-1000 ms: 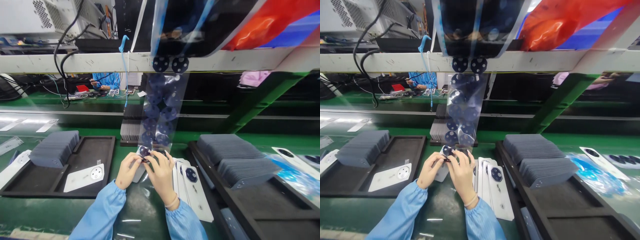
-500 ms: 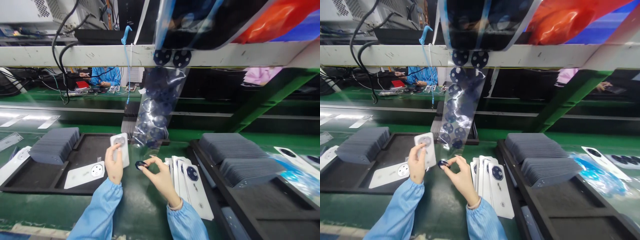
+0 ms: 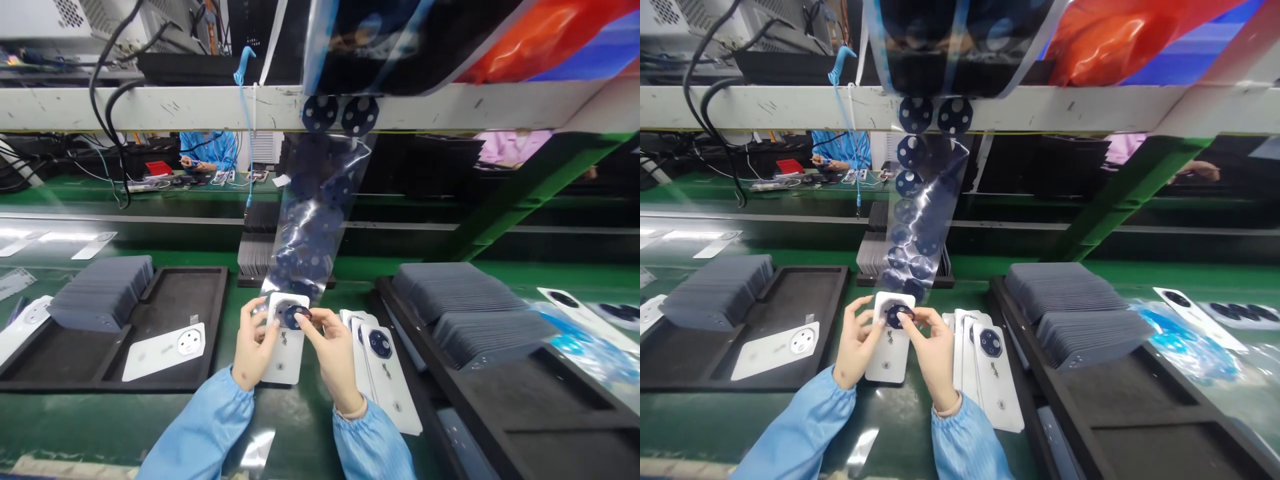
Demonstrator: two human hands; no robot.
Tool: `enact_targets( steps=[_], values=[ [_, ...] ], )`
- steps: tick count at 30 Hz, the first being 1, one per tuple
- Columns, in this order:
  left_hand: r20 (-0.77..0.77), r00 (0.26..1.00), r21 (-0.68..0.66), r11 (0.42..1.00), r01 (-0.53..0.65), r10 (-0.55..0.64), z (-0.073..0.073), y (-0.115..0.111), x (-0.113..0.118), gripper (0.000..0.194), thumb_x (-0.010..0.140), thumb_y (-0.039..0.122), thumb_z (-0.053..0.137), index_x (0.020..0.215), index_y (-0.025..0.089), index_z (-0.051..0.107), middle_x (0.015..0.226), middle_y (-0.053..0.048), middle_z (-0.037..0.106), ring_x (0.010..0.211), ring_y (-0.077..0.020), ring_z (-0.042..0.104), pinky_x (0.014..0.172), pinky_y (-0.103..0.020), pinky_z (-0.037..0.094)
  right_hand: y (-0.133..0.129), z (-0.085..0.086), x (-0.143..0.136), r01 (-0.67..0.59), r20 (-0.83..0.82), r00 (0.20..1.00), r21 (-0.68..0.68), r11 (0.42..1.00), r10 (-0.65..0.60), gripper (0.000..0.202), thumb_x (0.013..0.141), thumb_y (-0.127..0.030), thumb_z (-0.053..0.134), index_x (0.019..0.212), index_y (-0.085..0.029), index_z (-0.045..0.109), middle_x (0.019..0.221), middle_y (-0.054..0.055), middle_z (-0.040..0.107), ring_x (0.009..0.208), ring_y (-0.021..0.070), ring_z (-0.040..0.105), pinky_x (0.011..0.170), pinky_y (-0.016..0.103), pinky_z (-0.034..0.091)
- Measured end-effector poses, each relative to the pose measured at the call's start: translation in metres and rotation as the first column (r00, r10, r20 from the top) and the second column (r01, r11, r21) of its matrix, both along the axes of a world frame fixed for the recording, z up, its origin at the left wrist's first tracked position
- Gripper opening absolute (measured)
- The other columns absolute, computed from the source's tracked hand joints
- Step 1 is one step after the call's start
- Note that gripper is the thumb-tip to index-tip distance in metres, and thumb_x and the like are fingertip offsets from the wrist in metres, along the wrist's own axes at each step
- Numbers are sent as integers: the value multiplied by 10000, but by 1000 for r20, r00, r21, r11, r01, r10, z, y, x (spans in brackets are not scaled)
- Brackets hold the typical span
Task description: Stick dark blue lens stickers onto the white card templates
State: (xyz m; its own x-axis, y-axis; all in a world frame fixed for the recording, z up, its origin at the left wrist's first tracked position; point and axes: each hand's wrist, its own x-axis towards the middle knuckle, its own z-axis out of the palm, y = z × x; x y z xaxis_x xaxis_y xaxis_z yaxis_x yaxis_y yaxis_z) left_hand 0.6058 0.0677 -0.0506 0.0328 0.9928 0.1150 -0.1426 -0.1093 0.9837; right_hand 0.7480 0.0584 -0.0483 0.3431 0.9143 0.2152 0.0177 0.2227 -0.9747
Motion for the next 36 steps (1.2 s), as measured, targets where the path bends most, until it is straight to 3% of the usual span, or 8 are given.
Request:
enact_targets(
  steps=[2, 6, 15, 36],
  values=[
    [14, 999, -29, 998, 49, -48, -4, -3, 7, 511, 872, 377, 620, 1292, 244, 361, 1099, -88, 663, 643, -130, 691, 580, -231, 552, -2, 0, -1, 43, 84, 996, -7, 999, -42, 175, 753, -367, 760, 802, -216, 689, 744, 0, 652, 692, 169, 547, 663, 305, 430],
    [-22, 995, -56, 993, 100, -101, -6, -5, 8, 479, 861, 423, 623, 1252, 211, 444, 1194, -132, 630, 631, -124, 689, 556, -219, 544, -4, 0, -3, 81, 152, 985, 5, 997, -81, 178, 751, -380, 749, 778, -213, 697, 709, 4, 642, 661, 171, 522, 626, 302, 411],
    [118, 984, -65, 988, 139, -131, -5, -6, 7, 443, 857, 407, 645, 1216, 217, 465, 1159, -116, 687, 929, -212, 705, 704, -252, 558, -3, -5, -4, 104, 156, 982, 2, 995, -102, 166, 749, -365, 747, 784, -214, 689, 727, 4, 647, 666, 169, 527, 642, 305, 430],
    [115, 981, -59, 984, 166, -159, -6, -7, 5, 445, 863, 389, 633, 1235, 200, 478, 1168, -124, 688, 905, -211, 711, 694, -253, 553, -4, 2, -7, 93, 108, 990, -4, 996, -92, 194, 734, -370, 747, 793, -202, 670, 742, 20, 674, 653, 166, 568, 605, 304, 442]
  ],
)
